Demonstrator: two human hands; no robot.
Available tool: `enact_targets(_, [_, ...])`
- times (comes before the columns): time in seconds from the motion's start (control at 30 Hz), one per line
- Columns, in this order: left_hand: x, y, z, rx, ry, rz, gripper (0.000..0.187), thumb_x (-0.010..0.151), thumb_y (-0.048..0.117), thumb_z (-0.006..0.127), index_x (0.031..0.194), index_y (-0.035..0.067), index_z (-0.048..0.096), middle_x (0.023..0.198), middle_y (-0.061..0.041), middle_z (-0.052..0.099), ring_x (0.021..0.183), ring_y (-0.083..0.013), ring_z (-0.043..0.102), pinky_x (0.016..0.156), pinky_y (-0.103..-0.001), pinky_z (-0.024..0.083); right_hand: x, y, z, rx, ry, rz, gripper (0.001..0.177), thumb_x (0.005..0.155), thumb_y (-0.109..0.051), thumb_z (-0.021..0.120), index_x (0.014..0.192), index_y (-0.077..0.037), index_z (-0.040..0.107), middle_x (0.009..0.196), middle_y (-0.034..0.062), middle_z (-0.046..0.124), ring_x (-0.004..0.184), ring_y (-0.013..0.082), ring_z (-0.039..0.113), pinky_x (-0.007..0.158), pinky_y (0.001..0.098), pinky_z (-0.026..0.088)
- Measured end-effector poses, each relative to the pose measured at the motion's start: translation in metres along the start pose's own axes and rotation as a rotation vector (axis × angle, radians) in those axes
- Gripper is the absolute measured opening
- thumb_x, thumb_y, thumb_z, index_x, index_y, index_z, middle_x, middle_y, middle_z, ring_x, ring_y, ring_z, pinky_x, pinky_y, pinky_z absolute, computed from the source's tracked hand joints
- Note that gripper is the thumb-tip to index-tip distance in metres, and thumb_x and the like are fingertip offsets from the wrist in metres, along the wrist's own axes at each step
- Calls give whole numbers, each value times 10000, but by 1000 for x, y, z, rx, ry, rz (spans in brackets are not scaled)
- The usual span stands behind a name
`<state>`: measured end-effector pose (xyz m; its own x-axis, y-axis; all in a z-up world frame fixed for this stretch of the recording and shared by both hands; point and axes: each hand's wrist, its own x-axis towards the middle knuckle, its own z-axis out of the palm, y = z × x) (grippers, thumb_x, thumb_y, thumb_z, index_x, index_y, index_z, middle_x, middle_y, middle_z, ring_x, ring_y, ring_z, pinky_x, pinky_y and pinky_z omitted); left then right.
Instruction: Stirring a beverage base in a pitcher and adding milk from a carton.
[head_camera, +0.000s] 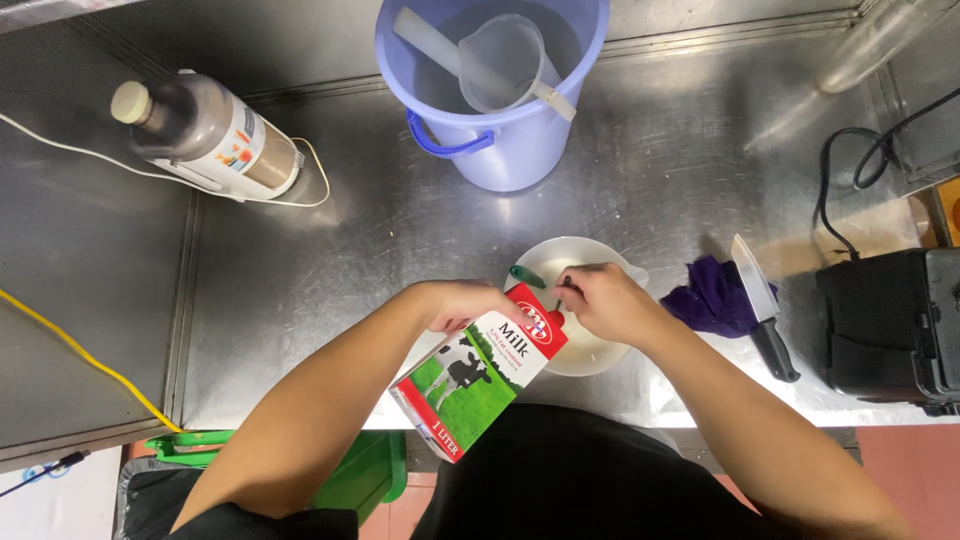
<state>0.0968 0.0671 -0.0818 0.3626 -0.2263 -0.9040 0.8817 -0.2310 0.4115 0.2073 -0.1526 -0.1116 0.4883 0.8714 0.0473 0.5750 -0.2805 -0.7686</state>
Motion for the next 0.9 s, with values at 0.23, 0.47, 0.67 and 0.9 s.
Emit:
enact_targets(0.23, [-1, 1, 3, -4, 10, -2, 566, 741, 453, 791, 1184, 107, 721, 1020, -66, 794, 839, -155, 763, 670, -312, 592, -3, -16, -20, -54, 45, -61, 178, 905, -184, 691, 898, -7, 710, 774, 192, 717, 674, 366, 706, 619, 434, 555])
enact_targets(0.47, [-2, 9, 3, 14, 29, -31, 569, 754, 475, 770, 1193, 118, 716, 1037, -61, 791, 860, -158, 760, 701, -331, 593, 2, 13, 7, -108, -118, -36, 133, 898, -150, 651, 882, -46, 733, 777, 184, 729, 719, 369, 715, 688, 451, 557])
enact_targets(0.67, [7, 0, 2, -26, -23, -16, 560, 775, 467, 783, 1189, 95, 719, 1033, -83, 791, 837, -169, 757, 701, -341, 595, -1, 18, 11, -230, -263, 19, 130, 893, -143, 638, 874, -66, 742, 791, 193, 729, 783, 374, 715, 754, 468, 555])
enact_targets(0.9, [9, 0, 4, -28, -35, -42, 554, 763, 483, 755, 1164, 102, 720, 1012, -78, 796, 819, -180, 766, 678, -356, 609, -6, -26, -36, -109, -87, 118, 188, 930, -247, 682, 943, -67, 734, 796, 178, 721, 677, 354, 713, 664, 429, 568])
